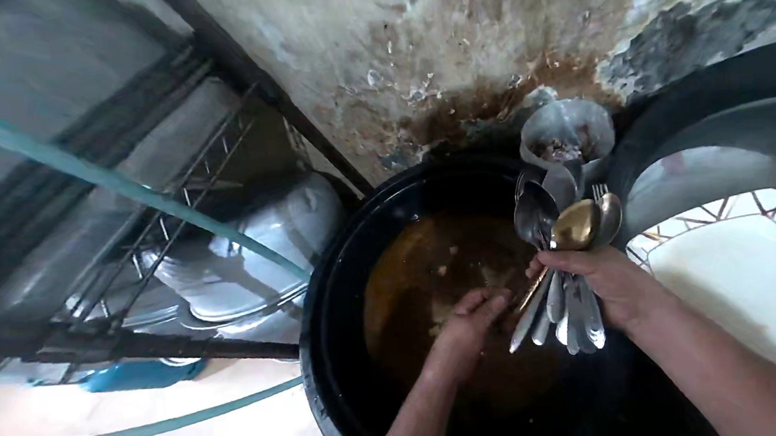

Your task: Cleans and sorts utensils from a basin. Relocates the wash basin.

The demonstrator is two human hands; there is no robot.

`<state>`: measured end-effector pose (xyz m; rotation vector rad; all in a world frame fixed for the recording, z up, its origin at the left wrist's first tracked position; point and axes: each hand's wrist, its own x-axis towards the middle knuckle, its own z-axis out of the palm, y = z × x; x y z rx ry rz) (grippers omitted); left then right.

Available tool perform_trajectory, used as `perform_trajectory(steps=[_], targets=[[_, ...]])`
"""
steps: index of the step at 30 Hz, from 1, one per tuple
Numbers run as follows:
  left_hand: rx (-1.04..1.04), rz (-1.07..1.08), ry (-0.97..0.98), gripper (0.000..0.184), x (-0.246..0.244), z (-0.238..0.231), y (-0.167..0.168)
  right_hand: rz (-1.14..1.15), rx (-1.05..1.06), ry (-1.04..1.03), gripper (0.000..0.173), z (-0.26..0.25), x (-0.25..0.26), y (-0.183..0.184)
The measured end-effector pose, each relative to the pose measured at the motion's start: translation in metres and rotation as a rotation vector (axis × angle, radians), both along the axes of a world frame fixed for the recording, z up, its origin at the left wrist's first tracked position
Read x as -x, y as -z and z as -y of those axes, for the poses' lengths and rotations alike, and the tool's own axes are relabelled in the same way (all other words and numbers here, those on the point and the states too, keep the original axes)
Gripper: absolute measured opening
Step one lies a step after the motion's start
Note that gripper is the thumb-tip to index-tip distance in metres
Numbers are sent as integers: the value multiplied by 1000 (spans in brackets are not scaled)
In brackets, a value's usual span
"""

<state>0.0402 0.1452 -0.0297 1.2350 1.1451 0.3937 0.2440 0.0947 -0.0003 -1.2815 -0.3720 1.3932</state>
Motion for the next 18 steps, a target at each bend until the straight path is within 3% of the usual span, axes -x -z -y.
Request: perform_trajectory(steps=[2,4,5,6,8,10,13,18], targets=[[-217,-377,46,29,22,-21,-4,33,-51,24,8,0,-1,1],[-458,-875,229,45,39,-44,0,38,-62,5,9,-1,-1,0],[-536,-980,272,47,42,-50,5,40,-56,-10,7,-1,0,-1],[-578,-1027,308,41,39,-51,8,44,-51,-22,6,-1,2,-3],[-453,-1074,427,34,15,-39,8,69,-44,-33,6,-1,2,-4],[-258,-1130,596,37,-13,-21,13,84,-49,-38,5,-1,1,-4],[-173,-1197,717,41,-40,-5,45,80,-66,-41,3,-2,-1,0],[-138,-973,768,44,-57,14,56,51,-12,-14,4,-3,0,-1]])
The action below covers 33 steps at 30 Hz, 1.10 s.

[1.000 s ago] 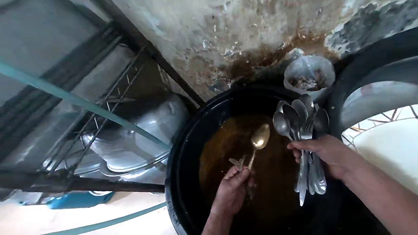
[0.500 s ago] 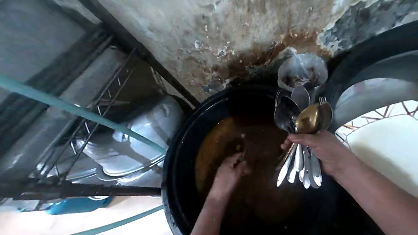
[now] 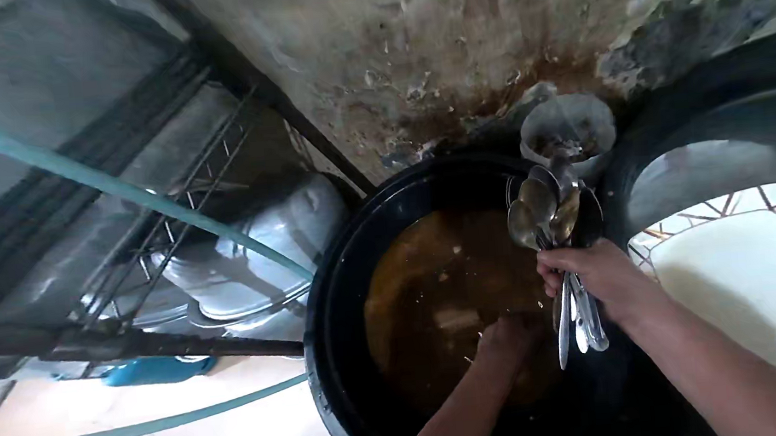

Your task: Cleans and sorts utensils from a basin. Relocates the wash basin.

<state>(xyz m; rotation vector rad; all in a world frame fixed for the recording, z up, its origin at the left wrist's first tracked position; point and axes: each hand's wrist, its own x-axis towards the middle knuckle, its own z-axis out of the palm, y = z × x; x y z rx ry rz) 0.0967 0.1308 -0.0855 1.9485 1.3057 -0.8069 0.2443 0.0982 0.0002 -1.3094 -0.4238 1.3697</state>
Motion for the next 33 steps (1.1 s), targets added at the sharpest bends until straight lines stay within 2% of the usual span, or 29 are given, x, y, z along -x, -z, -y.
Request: perform_trajectory(steps=[2,4,6,10,13,16,19,21,26,30,33], targets=[[85,40,117,44,-3,11,-5,-6,-18,-26,7,0,-2,1],[160,126,140,42,-5,24,-23,-8,-24,-31,7,-1,-3,1],[191,203,157,41,-4,28,-27,-5,-3,-37,7,-1,-3,-1],[267,144,141,42,1,16,-29,-33,-6,-17,4,-2,-1,-1],[335,246,-8,38,20,2,-20,-31,-36,-17,5,-1,-2,2],[435,434,-368,33,48,-15,-23,-48,-31,-13,6,0,-1,1],[291,413,-411,39,71,-34,-32,-39,13,-21,5,0,0,-2],[164,427,-446,33,82,-40,-41,-38,32,-27,5,-1,0,-3],[11,741,-721,21,89,-46,-66,-39,101,-29,8,-3,2,-1],[-73,992,-636,12,57,-25,-101,-32,152,-40,17,-2,4,-6],[-198,1058,-484,11,26,-12,-112,36,216,-64,9,-1,4,-8]])
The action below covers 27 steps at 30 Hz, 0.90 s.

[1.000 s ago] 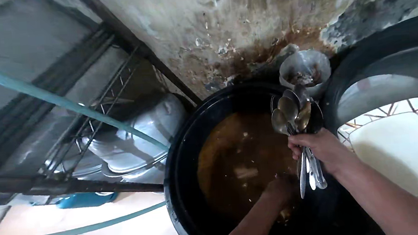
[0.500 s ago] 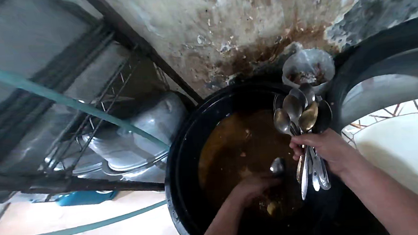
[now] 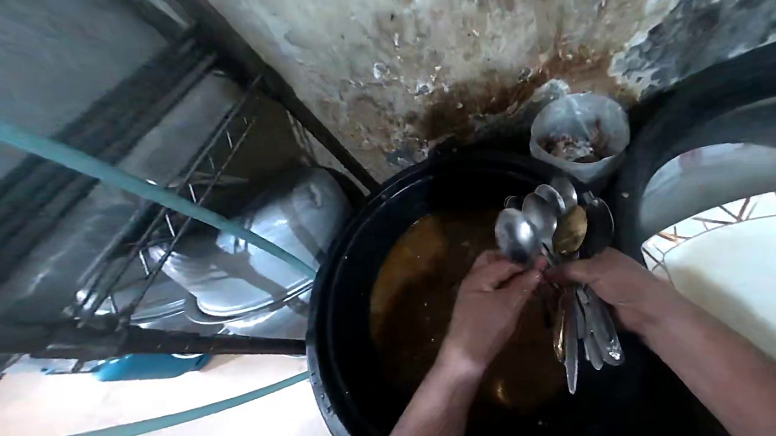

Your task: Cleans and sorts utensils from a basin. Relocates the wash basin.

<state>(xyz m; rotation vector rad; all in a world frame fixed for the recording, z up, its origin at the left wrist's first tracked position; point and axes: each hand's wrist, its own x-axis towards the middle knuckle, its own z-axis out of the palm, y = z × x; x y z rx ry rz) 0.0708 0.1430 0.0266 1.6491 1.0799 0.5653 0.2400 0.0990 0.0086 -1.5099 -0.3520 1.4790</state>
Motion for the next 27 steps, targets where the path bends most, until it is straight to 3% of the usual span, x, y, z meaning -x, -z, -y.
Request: perform_trajectory(steps=[5,9,11,15,17,20,24,26,27], targets=[[-445,-234,72,24,-18,-10,11,-98,23,-20,13,2,-3,-3],[-215,-258,-117,33,2,-38,20,-251,-91,-62,11,2,-8,5],[-65,-493,-163,37,7,-67,46,-214,-140,-34,5,0,-8,9],[-37,-988,-3,46,6,-95,116,-135,-194,24,9,-2,-10,13],[-114,-1138,184,36,-10,-87,128,-138,-202,23,7,-2,-10,13],[-177,-1005,279,36,-42,-70,129,-148,-210,4,7,-2,-9,13],[54,-742,197,36,-76,-33,113,-148,-226,-14,6,-3,-9,15],[221,-737,179,56,-89,-25,124,-150,-218,-8,8,-3,-9,15],[219,-625,169,57,-87,-19,142,-148,-212,-1,10,-3,-9,15]])
